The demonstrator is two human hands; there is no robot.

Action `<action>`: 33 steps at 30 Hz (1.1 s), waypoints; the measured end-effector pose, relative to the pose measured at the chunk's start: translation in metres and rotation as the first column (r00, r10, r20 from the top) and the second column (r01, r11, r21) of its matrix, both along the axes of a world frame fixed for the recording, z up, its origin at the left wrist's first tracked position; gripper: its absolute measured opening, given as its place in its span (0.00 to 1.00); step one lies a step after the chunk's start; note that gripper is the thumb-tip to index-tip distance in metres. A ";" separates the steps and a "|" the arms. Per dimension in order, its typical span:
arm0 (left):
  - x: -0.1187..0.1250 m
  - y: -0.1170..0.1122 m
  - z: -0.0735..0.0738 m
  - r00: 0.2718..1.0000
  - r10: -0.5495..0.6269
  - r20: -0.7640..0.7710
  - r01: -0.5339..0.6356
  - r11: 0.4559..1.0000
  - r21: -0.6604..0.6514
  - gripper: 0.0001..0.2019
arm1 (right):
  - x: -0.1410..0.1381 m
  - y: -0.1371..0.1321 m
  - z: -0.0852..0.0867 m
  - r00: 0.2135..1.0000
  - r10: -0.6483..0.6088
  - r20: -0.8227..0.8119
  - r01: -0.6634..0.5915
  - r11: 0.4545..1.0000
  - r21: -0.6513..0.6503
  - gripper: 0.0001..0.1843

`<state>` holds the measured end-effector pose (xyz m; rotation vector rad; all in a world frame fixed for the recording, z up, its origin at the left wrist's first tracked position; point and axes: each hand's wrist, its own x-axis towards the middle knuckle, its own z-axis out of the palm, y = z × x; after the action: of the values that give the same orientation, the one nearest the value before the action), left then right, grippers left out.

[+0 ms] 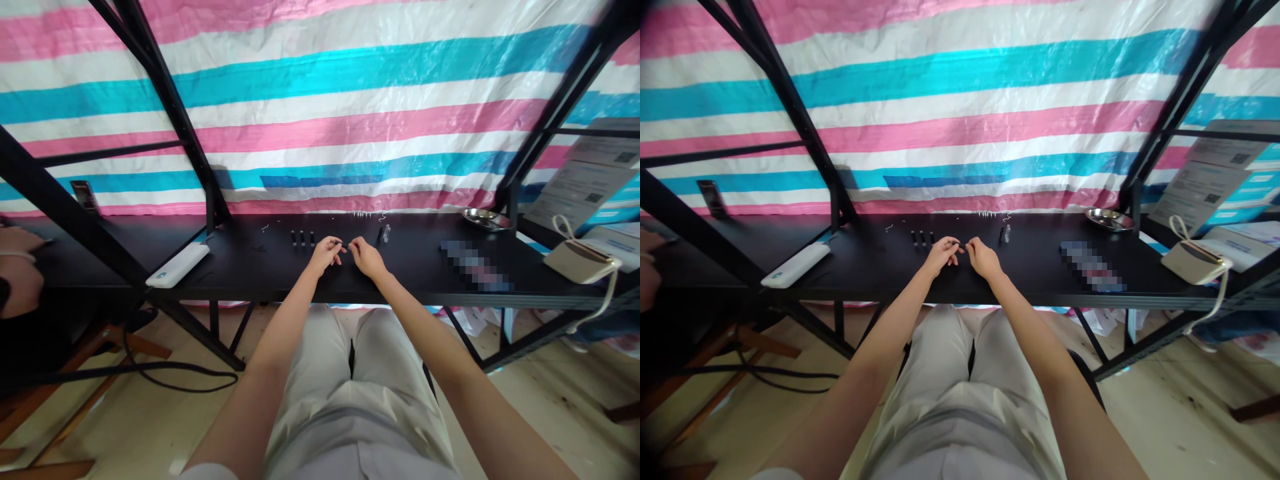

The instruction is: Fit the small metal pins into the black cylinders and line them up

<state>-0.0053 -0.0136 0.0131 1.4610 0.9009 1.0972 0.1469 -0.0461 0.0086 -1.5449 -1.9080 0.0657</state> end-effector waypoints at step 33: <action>0.002 0.002 0.000 0.997 0.053 0.060 -0.046 0.992 -0.116 0.11 | -0.003 -0.002 -0.002 0.995 -0.026 0.099 0.021 0.999 0.046 0.15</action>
<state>-0.0037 -0.0118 0.0135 1.3092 0.9447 1.1037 0.1442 -0.0485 0.0065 -1.5664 -1.9541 -0.0655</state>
